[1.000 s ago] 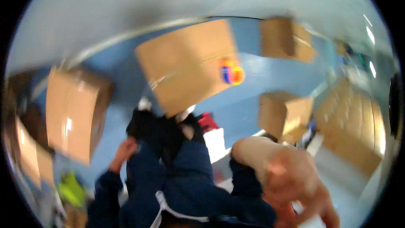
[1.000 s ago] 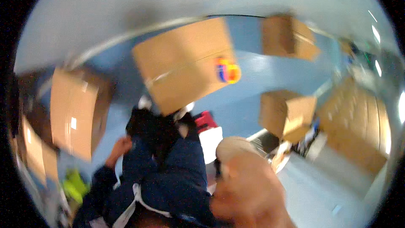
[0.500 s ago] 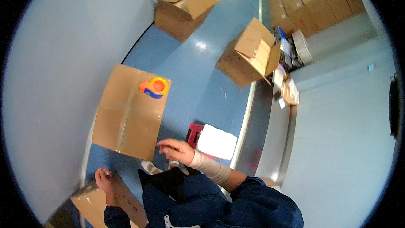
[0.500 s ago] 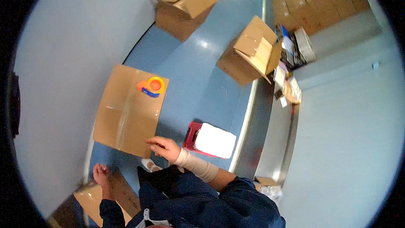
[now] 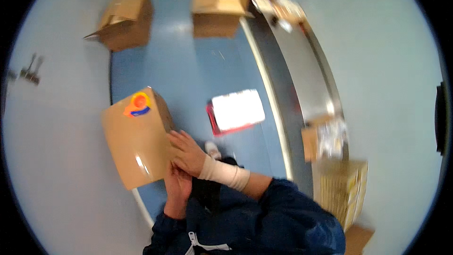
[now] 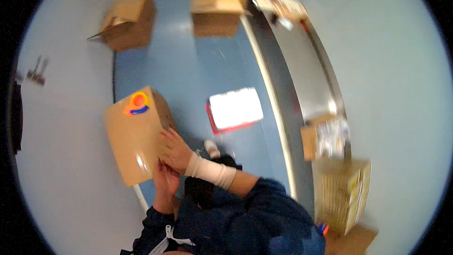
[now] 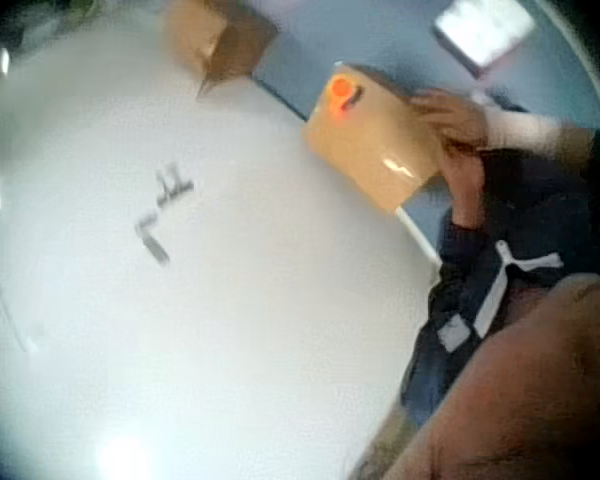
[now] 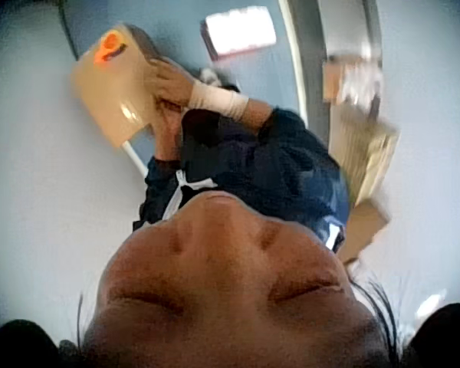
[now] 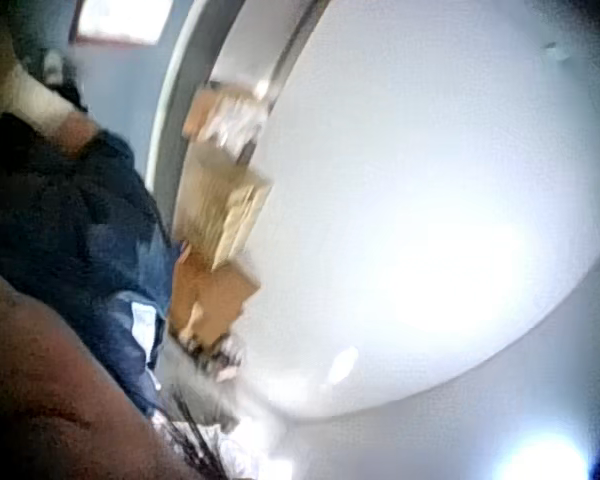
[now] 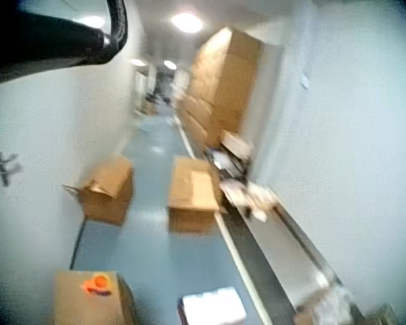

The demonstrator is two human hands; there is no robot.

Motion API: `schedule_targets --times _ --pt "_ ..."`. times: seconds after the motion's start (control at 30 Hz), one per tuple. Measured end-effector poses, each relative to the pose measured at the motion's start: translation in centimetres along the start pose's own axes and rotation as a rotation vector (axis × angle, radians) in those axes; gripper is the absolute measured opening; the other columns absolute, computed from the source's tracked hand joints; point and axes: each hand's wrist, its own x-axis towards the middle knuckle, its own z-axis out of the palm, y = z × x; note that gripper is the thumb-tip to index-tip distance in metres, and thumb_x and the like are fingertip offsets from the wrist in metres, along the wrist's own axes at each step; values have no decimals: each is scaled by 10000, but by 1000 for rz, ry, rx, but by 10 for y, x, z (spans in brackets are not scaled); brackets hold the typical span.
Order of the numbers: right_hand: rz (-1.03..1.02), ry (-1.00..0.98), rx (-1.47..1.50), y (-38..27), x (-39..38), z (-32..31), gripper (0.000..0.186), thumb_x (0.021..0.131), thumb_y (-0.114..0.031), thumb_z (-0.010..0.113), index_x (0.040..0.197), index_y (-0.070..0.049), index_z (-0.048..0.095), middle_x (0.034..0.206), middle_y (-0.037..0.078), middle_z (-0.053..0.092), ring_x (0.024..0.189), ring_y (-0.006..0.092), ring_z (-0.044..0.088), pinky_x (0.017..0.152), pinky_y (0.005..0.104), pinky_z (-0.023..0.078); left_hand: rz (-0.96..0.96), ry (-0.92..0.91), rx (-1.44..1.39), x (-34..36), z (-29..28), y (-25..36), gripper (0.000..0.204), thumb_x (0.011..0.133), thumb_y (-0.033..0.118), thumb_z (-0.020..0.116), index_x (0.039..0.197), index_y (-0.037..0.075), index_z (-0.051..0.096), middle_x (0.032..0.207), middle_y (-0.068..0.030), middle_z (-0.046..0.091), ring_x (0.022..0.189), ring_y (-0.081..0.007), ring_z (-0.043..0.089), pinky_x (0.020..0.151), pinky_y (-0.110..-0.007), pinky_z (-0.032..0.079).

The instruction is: The person uses a handheld tape dispenser to seal multiple cardboard boxes. They apply tape across seams, rotate the boxes to access different sides, and place sealed boxes aside. The person also briefly opens a box to check its contents before resealing it.

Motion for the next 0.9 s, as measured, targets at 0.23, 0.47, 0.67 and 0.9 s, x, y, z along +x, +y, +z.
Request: schedule_targets --times 0.23,0.47,0.67,0.9 --pt "-42 142 125 -19 -93 -2 474 724 -224 545 1133 13 510 1261 209 440 1232 391 343 1057 524 181 -302 -357 9 5 -45 -67 505 912 456 397 1300 133 370 1289 -102 427 1193 -255 417 1019 -397 322" --pt "341 384 -46 16 -142 -106 489 755 -244 578 1153 27 495 1308 243 370 1275 386 274 1062 529 161 -369 -174 506 6 3 -138 613 903 492 399 1347 82 291 1343 -109 374 1235 -268 374 1026 -399 314" --pt "540 390 -141 48 -222 -151 436 797 -284 541 1135 -11 512 1326 221 370 1284 374 272 1063 524 143 -457 -220 643 4 39 -235 594 922 441 393 1349 43 277 1341 -117 373 1222 -248 393 1008 -378 339" --pt "714 538 -244 100 -310 -234 422 813 -260 515 1161 -22 514 1331 194 383 1287 352 279 1065 523 129 -447 -563 1084 24 53 -339 551 950 376 333 1348 1 263 1367 -113 348 1223 -237 391 993 -351 342"
